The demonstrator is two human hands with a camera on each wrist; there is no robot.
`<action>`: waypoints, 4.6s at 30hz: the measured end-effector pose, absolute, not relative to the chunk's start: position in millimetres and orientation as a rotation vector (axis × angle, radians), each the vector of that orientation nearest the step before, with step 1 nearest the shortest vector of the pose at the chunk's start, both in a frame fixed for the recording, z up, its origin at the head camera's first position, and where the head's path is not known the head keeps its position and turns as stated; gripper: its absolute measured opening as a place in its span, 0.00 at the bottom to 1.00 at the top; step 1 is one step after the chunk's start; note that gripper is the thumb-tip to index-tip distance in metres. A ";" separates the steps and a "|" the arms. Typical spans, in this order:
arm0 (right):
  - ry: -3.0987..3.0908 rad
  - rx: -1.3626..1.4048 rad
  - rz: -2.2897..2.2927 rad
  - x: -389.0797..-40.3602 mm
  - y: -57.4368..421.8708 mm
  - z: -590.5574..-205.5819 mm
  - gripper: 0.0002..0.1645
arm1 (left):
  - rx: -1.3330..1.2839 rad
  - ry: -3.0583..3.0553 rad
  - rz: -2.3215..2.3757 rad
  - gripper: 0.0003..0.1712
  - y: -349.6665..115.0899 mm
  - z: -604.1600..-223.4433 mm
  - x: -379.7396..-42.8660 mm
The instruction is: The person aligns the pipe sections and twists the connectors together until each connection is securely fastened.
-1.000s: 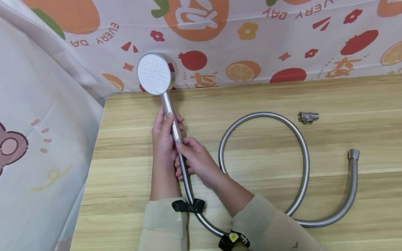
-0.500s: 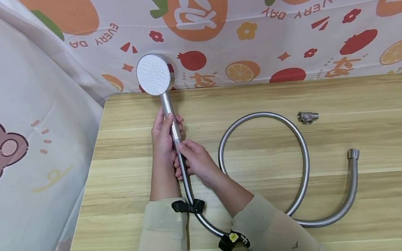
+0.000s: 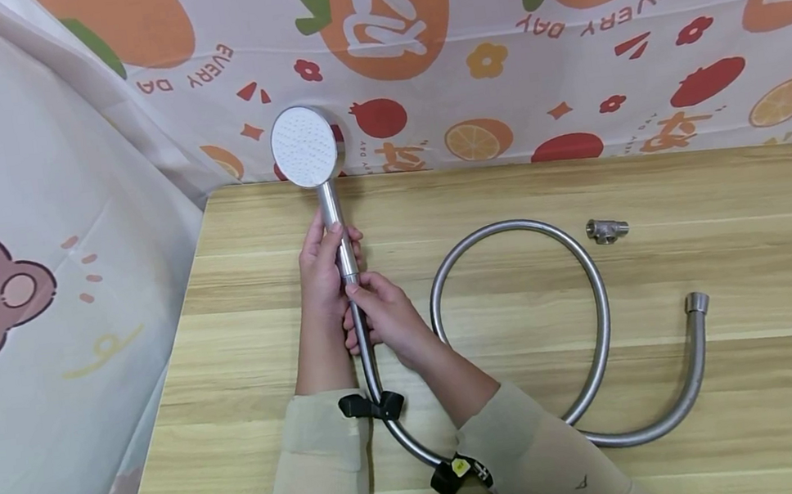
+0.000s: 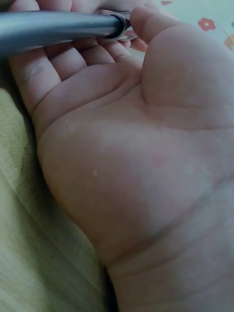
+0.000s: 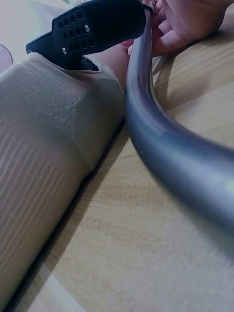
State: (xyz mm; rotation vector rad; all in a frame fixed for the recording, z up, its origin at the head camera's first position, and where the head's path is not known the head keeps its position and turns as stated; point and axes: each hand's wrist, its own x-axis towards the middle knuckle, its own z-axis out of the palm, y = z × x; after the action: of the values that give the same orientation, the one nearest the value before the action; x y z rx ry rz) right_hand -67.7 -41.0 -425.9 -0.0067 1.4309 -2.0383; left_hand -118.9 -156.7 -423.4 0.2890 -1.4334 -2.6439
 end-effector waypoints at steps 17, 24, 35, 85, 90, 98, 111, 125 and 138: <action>1.437 -0.013 -2.034 -67.4 -40.8 -426.5 0.19 | 0.281 -1.459 -2.638 0.25 -156.5 -423.7 -118.5; 1.437 -0.021 -2.035 -66.1 -39.7 -426.8 0.20 | 0.281 -1.447 -2.650 0.25 -156.3 -424.1 -119.0; 1.446 -0.018 -2.023 -67.4 -40.0 -427.1 0.19 | 0.302 -1.462 -2.645 0.25 -156.8 -424.0 -118.9; 1.465 -0.004 -2.040 -66.1 -41.1 -425.3 0.16 | 0.295 -1.470 -2.679 0.27 -156.9 -423.9 -119.8; 1.467 -0.006 -2.037 -65.6 -40.2 -424.2 0.19 | 0.307 -1.451 -2.694 0.28 -158.5 -424.0 -118.3; 1.439 0.023 -2.080 -66.1 -42.5 -425.2 0.20 | 0.267 -1.496 -2.667 0.29 -157.2 -421.8 -117.6; 1.457 -0.009 -2.064 -65.9 -41.2 -429.1 0.18 | 0.261 -1.424 -2.688 0.31 -156.7 -423.0 -117.0; 1.463 0.006 -2.071 -66.1 -42.2 -429.7 0.18 | 0.261 -1.435 -2.665 0.30 -155.9 -422.3 -118.0; 1.485 0.017 -2.074 -66.1 -43.3 -428.5 0.15 | 0.258 -1.443 -2.668 0.30 -155.7 -420.8 -117.2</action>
State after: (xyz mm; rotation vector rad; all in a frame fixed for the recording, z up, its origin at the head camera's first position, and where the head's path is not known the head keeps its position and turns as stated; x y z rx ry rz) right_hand -66.1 -43.3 -428.5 0.0169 1.4851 -2.0739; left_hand -117.2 -155.7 -420.8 0.2582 -1.4431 -2.6682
